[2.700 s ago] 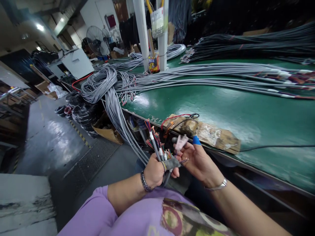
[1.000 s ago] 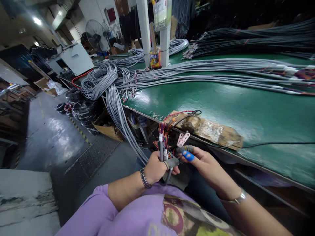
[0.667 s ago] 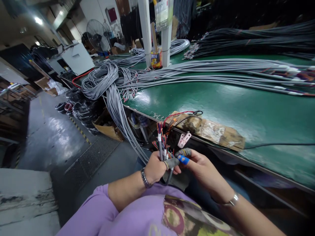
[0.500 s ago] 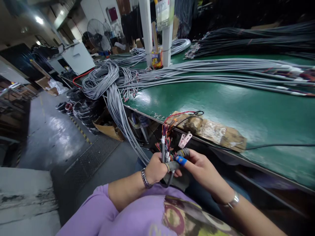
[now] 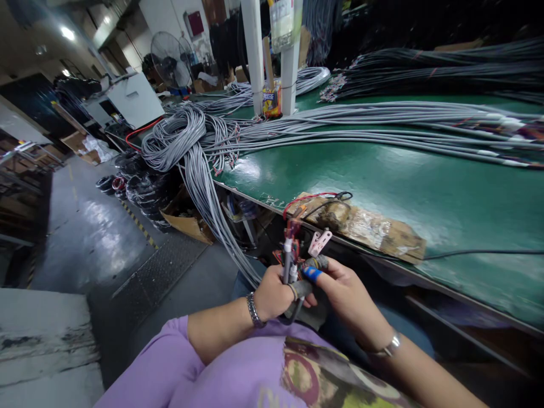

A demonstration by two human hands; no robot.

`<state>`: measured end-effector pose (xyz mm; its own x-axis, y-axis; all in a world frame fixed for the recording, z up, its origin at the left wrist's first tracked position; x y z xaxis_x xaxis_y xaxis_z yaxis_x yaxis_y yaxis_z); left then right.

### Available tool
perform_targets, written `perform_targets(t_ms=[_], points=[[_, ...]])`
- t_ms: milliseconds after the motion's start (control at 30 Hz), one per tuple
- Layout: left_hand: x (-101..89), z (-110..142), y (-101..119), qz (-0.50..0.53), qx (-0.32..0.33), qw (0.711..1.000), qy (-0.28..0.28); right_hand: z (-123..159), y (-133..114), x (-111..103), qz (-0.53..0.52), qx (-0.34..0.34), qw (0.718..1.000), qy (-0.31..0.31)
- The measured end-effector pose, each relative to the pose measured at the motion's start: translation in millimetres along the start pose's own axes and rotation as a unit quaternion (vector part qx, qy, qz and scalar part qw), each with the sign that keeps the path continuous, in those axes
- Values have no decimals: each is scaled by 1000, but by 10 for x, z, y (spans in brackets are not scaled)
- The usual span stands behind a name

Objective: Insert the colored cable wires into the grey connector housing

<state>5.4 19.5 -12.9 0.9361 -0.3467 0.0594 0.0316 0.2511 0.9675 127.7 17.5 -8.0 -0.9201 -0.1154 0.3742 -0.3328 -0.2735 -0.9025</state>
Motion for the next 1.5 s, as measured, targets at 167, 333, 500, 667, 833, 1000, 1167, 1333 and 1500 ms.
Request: perform_targets(t_ms=[167, 333, 500, 667, 833, 1000, 1167, 1333, 1500], points=[[-11, -11, 50, 17, -1, 1000, 6, -58, 76, -21, -56, 18, 998, 26], [-51, -4, 1, 56, 17, 998, 27, -148, 145, -308, -159, 53, 976, 138], [-50, 10, 6, 72, 1, 997, 35, -48, 128, -274, -97, 68, 993, 30], [-17, 34, 60, 17, 0, 1000, 14, -9, 66, -85, -7, 42, 998, -54], [-37, 43, 31, 15, 5, 1000, 26, -36, 73, -101, 18, 28, 998, -51], [-45, 14, -57, 29, 7, 999, 45, 18, 124, -130, -20, 31, 997, -61], [-66, -23, -115, 33, 6, 997, 70, 48, 98, -123, -34, 16, 998, -50], [-21, -2, -44, -8, -25, 1000, -5, 42, 95, -64, -52, 24, 998, -33], [34, 54, 45, -47, -45, 996, -68, -30, 121, -69, 2, 57, 998, 16]])
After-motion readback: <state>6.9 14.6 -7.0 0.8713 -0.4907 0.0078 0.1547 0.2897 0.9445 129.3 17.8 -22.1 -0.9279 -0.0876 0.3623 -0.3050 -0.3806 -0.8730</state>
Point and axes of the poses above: each hand's wrist, its own z-axis away from the middle knuckle, its own x-axis out of the palm, y = z × x, the point moved 3 cm from there along -z, towards the middle knuckle, and after that the axes turned 4 degrees about -z, right-handed, at the moved point
